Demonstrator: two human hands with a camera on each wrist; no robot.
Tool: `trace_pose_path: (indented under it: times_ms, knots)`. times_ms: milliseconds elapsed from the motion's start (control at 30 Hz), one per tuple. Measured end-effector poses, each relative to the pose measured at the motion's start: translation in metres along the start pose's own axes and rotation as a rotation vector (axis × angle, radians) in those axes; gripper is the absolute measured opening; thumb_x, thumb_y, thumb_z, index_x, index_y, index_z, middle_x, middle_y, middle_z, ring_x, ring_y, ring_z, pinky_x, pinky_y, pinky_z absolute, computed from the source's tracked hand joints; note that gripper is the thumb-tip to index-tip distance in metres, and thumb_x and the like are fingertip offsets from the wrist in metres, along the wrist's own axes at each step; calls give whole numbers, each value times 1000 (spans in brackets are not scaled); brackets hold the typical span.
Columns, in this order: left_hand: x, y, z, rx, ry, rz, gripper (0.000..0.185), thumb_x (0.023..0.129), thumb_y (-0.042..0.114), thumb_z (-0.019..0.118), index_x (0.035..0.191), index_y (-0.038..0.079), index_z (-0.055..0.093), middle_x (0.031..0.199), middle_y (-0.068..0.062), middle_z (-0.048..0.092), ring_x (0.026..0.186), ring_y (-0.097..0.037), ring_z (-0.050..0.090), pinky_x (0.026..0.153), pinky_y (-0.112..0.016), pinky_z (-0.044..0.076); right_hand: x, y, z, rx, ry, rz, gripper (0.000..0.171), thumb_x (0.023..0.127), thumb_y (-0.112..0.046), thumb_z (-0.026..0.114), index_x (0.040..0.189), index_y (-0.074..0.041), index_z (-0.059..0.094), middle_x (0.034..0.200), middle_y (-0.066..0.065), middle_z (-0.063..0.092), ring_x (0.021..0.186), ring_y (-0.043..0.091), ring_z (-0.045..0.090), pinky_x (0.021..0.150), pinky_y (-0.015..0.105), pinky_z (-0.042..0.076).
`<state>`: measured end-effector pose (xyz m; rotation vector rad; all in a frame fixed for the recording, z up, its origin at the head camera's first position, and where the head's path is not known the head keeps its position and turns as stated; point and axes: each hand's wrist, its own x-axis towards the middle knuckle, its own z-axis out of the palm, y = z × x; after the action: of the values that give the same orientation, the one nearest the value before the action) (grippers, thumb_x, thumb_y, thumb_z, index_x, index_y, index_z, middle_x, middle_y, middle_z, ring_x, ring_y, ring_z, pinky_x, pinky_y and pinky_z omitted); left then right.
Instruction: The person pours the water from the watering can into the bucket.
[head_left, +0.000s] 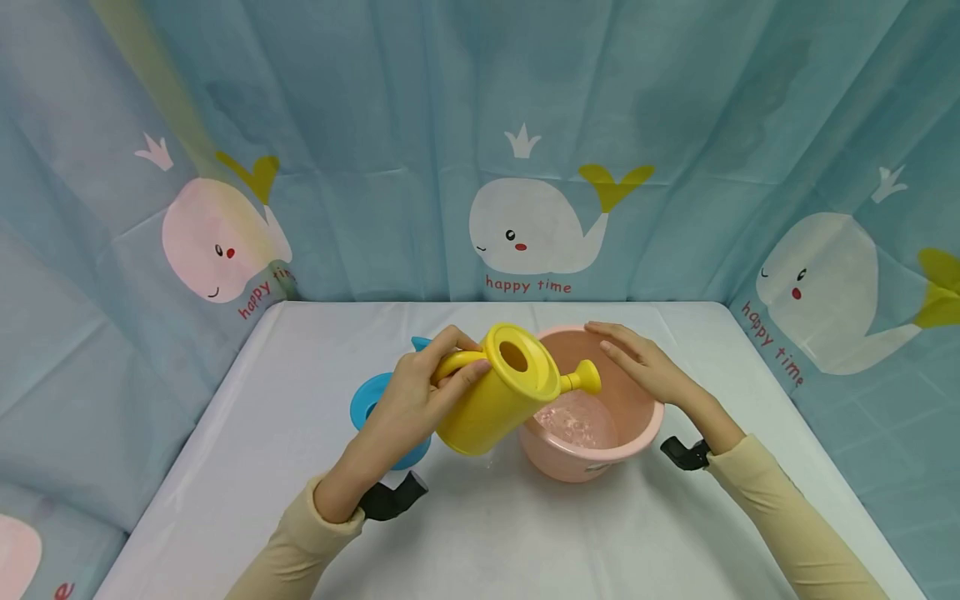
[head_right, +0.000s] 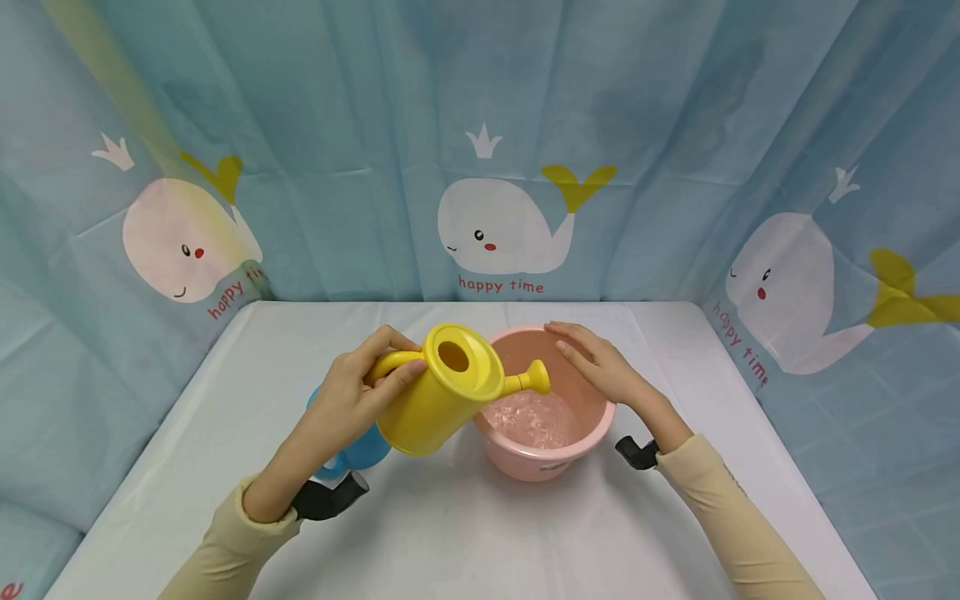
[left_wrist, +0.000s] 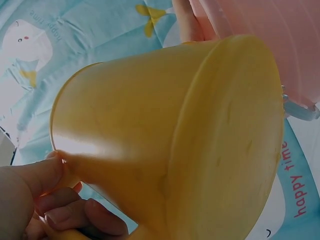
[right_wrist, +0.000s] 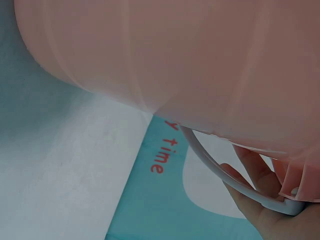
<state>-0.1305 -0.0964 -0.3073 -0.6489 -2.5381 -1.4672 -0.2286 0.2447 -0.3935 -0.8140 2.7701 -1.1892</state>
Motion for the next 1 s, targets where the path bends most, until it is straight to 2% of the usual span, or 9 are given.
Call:
trace_pose_path:
  times_ms: [1000]
  knots:
    - [1, -1, 1, -14, -7, -10, 21, 89, 43, 56, 98, 25, 55, 82, 6, 61, 67, -13, 56, 58, -29, 51, 0, 0, 1, 7, 5, 5, 40, 100, -25, 41, 139, -18, 41, 144, 7, 40, 133, 30, 34, 103, 55, 31]
